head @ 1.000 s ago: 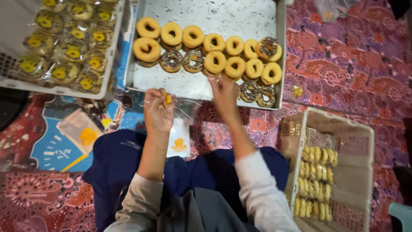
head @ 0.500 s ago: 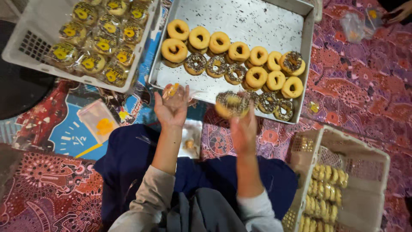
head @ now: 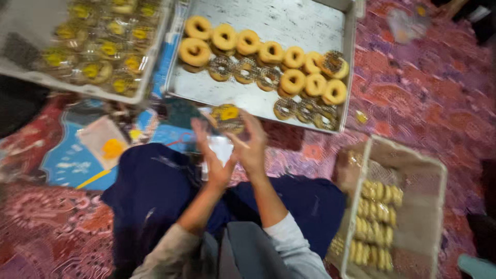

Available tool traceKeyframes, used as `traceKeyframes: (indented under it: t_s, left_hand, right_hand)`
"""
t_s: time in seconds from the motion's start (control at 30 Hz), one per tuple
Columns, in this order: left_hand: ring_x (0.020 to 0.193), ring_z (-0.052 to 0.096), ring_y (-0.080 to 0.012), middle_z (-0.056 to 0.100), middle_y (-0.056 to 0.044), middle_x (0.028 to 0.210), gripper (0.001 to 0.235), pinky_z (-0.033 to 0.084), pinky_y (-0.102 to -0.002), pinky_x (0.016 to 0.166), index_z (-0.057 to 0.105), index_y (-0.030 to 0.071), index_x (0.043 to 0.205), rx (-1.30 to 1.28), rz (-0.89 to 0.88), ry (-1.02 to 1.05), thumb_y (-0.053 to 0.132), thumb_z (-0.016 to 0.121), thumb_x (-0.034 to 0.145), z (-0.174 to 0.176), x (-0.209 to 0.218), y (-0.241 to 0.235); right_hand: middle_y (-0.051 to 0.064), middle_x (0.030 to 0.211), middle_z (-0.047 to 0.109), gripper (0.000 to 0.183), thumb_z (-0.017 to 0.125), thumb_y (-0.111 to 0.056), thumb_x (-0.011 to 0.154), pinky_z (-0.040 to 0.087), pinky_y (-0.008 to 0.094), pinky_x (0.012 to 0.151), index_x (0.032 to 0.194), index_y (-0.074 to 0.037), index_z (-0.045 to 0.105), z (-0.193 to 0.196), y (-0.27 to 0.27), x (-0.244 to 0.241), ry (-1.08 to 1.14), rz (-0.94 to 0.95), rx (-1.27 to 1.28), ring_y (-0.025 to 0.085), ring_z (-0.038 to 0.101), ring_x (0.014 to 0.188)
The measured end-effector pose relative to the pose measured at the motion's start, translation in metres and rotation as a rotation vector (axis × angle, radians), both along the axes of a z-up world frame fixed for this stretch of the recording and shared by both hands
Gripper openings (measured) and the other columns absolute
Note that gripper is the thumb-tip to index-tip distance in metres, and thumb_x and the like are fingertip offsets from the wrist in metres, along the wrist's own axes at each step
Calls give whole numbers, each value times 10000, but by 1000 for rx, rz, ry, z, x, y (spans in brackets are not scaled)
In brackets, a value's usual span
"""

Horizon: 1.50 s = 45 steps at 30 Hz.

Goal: The person sits on a patterned mat and repeatedly picks donuts from a metal tray, places them into small plastic bags, and sets the filled bags into a white basket. The person handles both plain and chocolate-sprinkled donuts.

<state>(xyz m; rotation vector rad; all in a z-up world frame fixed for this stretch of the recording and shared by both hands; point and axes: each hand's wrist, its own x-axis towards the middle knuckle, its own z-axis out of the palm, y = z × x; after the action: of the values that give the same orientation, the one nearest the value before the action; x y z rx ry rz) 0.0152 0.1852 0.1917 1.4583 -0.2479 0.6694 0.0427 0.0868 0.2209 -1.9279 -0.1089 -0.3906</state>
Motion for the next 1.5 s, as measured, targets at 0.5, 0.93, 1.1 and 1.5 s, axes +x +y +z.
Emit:
traceKeyframes:
  t_s: [0.5, 0.93, 1.1, 1.5]
  left_hand:
    - [1019, 757, -167, 773, -132, 1077, 257, 595, -307, 962, 687, -63, 1132, -232, 22, 600, 127, 517, 1101, -32, -101, 164]
    - [911, 756, -148, 770, -118, 1052, 225, 581, -268, 812, 733, -27, 1156, 332, 225, 547, 102, 600, 1028, -40, -101, 164]
    - [1069, 723, -231, 749, -189, 1169, 272, 587, -340, 990, 725, -65, 1186, -306, 330, 443, 147, 591, 1078, -20, -100, 141]
    - [971, 708, -210, 753, -137, 1102, 481, 559, -320, 898, 728, -64, 1188, -545, 41, 876, 330, 479, 1071, -52, -84, 169]
  right_hand:
    - [120, 908, 767, 216, 658, -274, 1001, 577, 371, 685, 1054, -113, 792, 15, 95, -63, 197, 577, -312, 305, 756, 796]
    - [114, 1049, 733, 316, 724, -40, 929, 577, 391, 861, 1245, -36, 715, -30, 115, -40, -102, 648, -284, 292, 723, 965]
    - [168, 1132, 770, 257, 644, -228, 1082, 580, 335, 898, 1221, -27, 726, -38, 79, -6, 710, 315, -763, 248, 760, 1050]
    - [56, 1319, 690, 425, 447, -305, 1106, 506, 294, 1046, 1399, -52, 623, -137, 96, -65, 986, 643, 784, 155, 640, 1221]
